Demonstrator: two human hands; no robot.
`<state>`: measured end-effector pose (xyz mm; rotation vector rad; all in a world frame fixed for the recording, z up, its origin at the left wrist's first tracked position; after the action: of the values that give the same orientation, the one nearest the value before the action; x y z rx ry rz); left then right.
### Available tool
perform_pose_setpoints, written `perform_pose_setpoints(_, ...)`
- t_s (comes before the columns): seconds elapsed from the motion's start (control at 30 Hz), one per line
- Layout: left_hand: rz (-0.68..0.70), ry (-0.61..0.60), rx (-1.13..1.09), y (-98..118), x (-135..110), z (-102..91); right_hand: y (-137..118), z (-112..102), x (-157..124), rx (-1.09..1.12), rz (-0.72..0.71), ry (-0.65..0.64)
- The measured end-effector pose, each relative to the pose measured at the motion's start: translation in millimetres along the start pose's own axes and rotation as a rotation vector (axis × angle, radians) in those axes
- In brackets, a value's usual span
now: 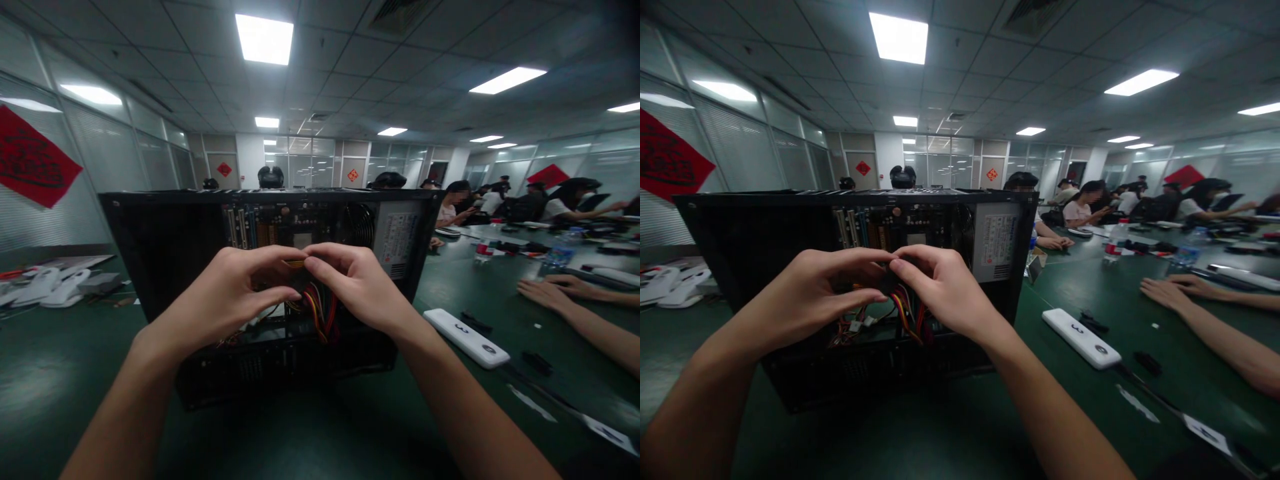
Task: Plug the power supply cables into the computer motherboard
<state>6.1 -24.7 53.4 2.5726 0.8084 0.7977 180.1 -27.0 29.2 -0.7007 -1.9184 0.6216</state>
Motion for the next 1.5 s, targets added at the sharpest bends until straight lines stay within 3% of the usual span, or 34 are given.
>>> perform_pose_setpoints(0.23,0.085,-0.024,0.143,0,1,4.4,-12,5,-4,-0.146,-0.031,-0.062)
perform_pose_setpoints(0.4,0.104,-0.052,0.151,1,3,10.6,-15,2,-12,-0.158,0.044,-0.139)
perform_pose_setpoints(0.53,0.147,-0.101,0.186,3,3,12.5,-14,-1,-17,-0.136,0.122,-0.217)
perform_pose_setpoints(0.77,0.191,-0.093,0.307,0,1,9.4,-1,2,-14,-0.013,0.132,-0.386)
perform_pose_setpoints(1.0,0.221,-0.069,0.329,1,0,8.9,1,5,-11,0.063,0.145,-0.345)
perform_pose_setpoints(1.5,0.21,-0.081,0.336,2,1,7.5,0,21,-12,0.187,0.235,-0.38)
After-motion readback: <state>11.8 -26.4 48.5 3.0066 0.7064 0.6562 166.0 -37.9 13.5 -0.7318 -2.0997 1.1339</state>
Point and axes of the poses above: each hand's wrist, its own x-axis towards the middle knuckle, its own z-axis out of the palm, y = z × x, the point moved 4 cm from there along x, towards the middle knuckle, and after that the axes turned 6 degrees about -y, right-handed, at the moved point
